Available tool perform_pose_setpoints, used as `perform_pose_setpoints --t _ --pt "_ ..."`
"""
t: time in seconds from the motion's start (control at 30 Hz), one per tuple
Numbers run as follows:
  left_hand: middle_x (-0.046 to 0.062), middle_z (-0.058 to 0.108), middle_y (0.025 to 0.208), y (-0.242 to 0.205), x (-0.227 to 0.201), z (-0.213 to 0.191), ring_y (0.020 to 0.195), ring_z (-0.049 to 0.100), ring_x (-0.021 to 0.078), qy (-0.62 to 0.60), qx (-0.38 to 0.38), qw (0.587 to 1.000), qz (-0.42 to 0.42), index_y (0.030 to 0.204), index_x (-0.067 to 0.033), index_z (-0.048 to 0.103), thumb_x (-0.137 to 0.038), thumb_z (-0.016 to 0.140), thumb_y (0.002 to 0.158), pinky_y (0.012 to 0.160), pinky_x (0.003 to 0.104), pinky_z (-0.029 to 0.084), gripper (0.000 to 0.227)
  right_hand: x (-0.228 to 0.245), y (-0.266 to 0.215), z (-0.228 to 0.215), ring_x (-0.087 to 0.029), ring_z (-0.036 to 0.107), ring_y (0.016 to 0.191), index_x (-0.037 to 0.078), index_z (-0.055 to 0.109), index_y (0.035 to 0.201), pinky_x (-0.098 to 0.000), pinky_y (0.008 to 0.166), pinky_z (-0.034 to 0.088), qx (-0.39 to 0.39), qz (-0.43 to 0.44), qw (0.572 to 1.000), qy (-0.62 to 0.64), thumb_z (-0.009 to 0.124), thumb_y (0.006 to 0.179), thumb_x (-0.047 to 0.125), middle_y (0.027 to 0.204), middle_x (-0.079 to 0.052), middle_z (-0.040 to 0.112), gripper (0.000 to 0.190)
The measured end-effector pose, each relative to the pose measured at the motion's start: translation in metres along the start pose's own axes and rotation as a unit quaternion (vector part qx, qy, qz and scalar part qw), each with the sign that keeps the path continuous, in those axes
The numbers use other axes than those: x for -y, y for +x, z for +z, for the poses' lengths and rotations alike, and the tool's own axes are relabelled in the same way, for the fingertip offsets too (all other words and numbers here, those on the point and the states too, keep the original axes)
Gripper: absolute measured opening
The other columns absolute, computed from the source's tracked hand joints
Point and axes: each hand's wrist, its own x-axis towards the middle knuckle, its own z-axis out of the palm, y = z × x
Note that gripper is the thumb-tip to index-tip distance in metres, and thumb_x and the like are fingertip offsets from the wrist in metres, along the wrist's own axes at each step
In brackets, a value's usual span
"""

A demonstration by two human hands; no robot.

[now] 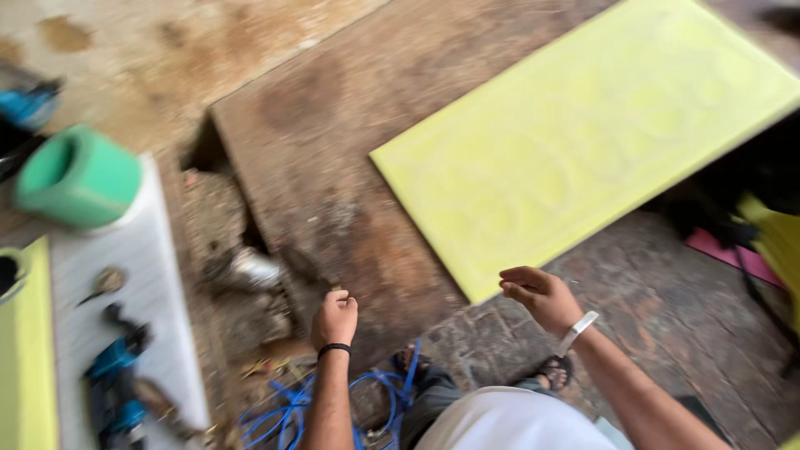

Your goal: The person smooths and trims a black fabric sheet on a wooden workbench using large shears, then places a yellow foam sheet on the bench and sprays it with an air gun. The person then lays the black fabric over the foam and trims the edges again.

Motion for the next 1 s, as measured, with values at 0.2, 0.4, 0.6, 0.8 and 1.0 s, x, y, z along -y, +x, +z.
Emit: perform_pose_setpoints --t 0.2,0.4,0.6,0.8,1.0 --pt "0.006 0.079 0.104 -0.075 -0.158 0.106 0.096 0.076 0.0243 -0.065 0.091 0.984 0.138 0.111 -0.0171 0.077 -0.030 0.068 0.084 0.083 0.037 0.058 0.031 -0.092 -0.044 -0.143 -0.019 0.073 0.101 0.001 0.069 0.126 -0.0334 0.090 0.057 -0.097 0.053 0.975 0.192 0.068 0.095 0.022 0.113 -0.010 0.077 0.038" --pt "0.008 0.082 0.094 -0.143 -0.284 0.189 0.077 0.077 0.0171 -0.103 0.196 0.953 0.206 0.110 -0.0125 0.078 -0.023 0.070 0.084 0.075 0.031 0.059 0.029 -0.140 -0.095 -0.263 -0.017 0.073 0.102 0.002 0.069 0.126 -0.0330 0.092 0.058 -0.198 0.074 0.947 0.241 0.065 0.097 0.020 0.112 -0.008 0.077 0.035" --pt "0.008 0.081 0.088 -0.162 -0.388 0.275 0.068 0.075 0.0140 -0.152 0.315 0.901 0.256 0.108 -0.0060 0.077 -0.015 0.072 0.083 0.064 0.027 0.059 0.027 -0.153 -0.114 -0.335 -0.018 0.075 0.103 0.004 0.069 0.124 -0.0335 0.093 0.059 -0.277 0.086 0.914 0.282 0.064 0.097 0.020 0.111 -0.010 0.078 0.032" --pt "0.004 0.080 0.087 -0.183 -0.505 0.377 0.066 0.071 0.0096 -0.131 0.419 0.860 0.259 0.110 -0.0066 0.076 -0.016 0.069 0.087 0.055 0.025 0.053 0.026 -0.165 -0.094 -0.399 -0.017 0.075 0.103 0.005 0.070 0.124 -0.0338 0.093 0.059 -0.273 0.102 0.928 0.234 0.068 0.094 0.022 0.111 -0.010 0.079 0.035" --pt "0.003 0.079 0.088 -0.202 -0.625 0.460 0.067 0.071 0.0095 -0.174 0.490 0.813 0.261 0.112 -0.0062 0.075 -0.015 0.068 0.089 0.057 0.024 0.054 0.026 -0.172 -0.038 -0.505 -0.015 0.074 0.107 0.008 0.070 0.125 -0.0318 0.096 0.059 -0.311 0.135 0.916 0.214 0.070 0.092 0.024 0.115 -0.006 0.077 0.037"
